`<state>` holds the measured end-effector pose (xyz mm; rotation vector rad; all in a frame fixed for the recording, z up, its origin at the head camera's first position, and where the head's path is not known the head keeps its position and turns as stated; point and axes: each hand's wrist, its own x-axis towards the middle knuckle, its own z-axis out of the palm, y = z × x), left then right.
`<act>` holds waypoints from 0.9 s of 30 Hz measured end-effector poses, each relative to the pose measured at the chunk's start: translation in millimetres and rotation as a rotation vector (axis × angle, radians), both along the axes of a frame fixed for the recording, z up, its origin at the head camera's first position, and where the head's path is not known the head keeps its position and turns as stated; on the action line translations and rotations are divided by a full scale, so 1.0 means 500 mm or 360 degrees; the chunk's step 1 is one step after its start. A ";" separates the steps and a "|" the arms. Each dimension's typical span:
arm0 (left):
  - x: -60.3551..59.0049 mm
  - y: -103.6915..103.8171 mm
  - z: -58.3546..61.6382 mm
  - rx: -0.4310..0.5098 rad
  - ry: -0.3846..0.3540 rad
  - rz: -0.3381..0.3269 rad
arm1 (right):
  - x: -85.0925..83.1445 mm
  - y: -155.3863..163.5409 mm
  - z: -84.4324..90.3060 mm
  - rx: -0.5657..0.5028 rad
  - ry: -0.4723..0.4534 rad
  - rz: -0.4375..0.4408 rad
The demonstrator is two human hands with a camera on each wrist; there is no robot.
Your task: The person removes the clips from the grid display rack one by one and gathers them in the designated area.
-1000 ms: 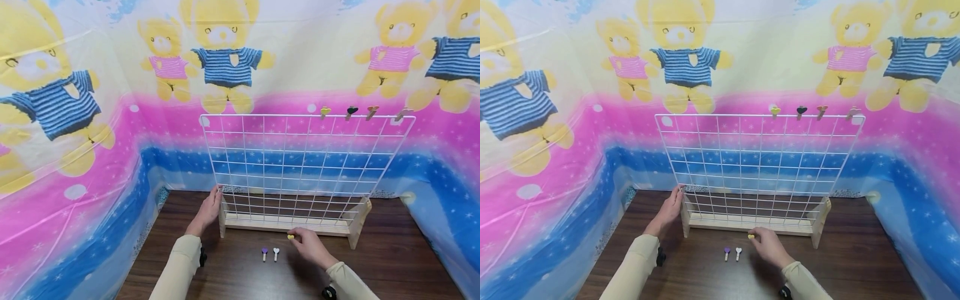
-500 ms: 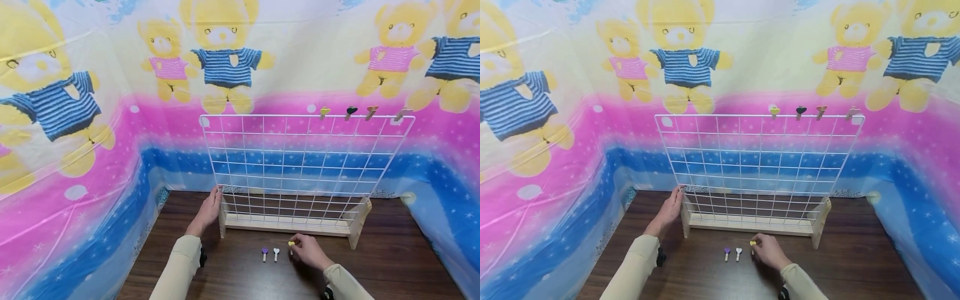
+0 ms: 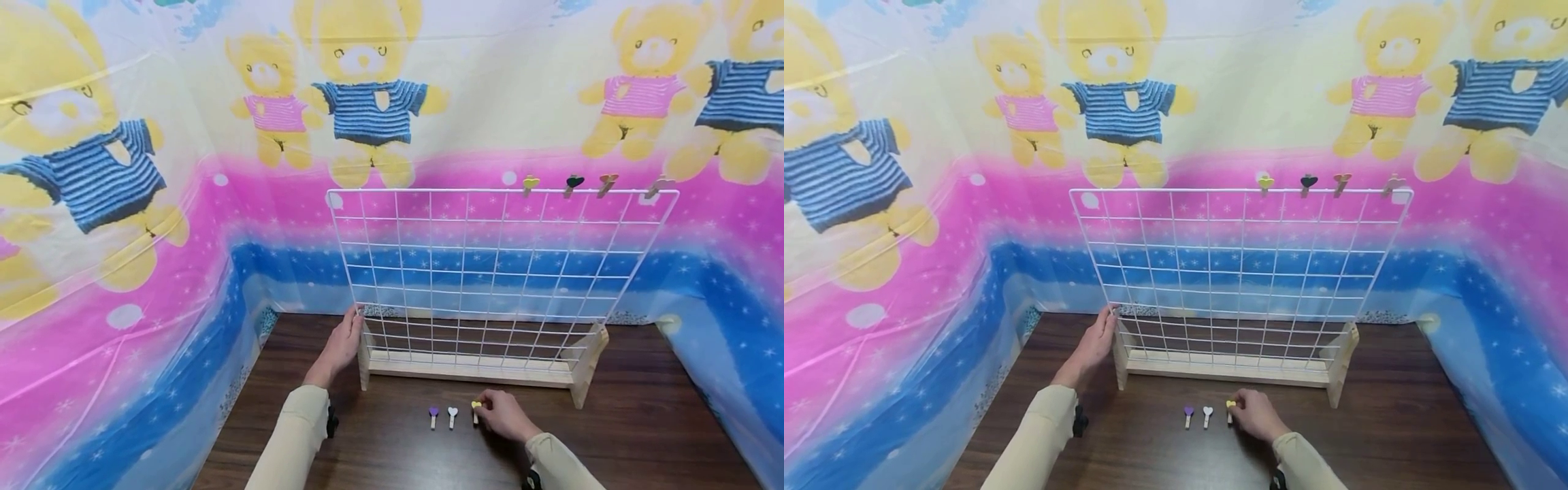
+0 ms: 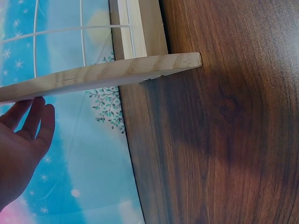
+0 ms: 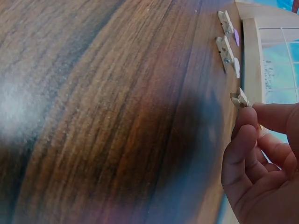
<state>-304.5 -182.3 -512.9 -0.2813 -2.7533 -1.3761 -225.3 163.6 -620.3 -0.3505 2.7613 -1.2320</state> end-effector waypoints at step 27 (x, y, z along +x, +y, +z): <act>-0.001 -0.001 -0.001 -0.0010 0.0029 0.0006 | -0.008 -0.014 -0.026 0.0249 0.0193 0.0021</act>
